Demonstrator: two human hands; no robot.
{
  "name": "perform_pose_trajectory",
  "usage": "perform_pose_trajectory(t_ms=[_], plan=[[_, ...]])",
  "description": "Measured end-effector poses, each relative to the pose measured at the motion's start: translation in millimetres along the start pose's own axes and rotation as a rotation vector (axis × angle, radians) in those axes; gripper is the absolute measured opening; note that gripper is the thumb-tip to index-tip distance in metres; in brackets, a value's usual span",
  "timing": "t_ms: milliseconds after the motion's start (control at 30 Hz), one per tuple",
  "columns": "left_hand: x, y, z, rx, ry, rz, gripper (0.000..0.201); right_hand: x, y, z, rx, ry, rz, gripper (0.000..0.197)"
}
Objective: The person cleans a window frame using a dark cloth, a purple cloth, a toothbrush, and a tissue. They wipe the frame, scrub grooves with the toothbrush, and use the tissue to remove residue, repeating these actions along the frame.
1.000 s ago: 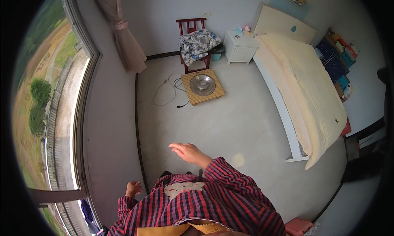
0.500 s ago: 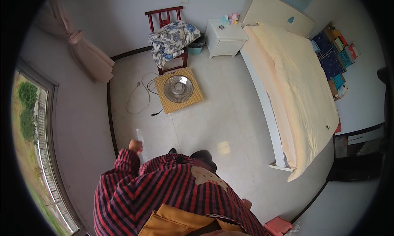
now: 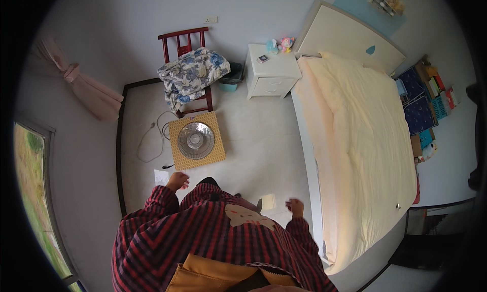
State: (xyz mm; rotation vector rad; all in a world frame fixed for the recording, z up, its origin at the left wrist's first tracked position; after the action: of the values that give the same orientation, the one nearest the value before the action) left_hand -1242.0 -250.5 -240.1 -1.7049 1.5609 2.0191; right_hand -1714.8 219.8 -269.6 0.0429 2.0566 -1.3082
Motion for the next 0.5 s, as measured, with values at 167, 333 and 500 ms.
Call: perform_pose_trajectory(t_ms=[167, 333, 500], plan=[[43, -63, -22, -0.299, 0.232, -0.4, 0.024, 150, -298, 92, -0.102, -0.134, -0.34, 0.023], [117, -20, 11, -0.617, 0.289, -0.469, 0.023, 222, -419, 156, -0.338, -0.244, -0.416, 0.021], [188, 153, 83, -0.432, 0.144, -0.081, 0.022, 340, -492, 160, -0.537, -0.209, -0.453, 0.033]])
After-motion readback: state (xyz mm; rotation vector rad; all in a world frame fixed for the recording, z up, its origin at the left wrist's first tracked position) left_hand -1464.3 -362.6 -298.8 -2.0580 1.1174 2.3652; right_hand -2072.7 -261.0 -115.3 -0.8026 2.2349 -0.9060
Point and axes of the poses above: each hand's wrist, its own x-axis towards the middle knuckle, its own z-axis out of the palm, y = z × x, the point moved 5 cm from there along x, towards the middle knuckle, and after that the axes turned 1 degree about -y, right-handed, at the moved point
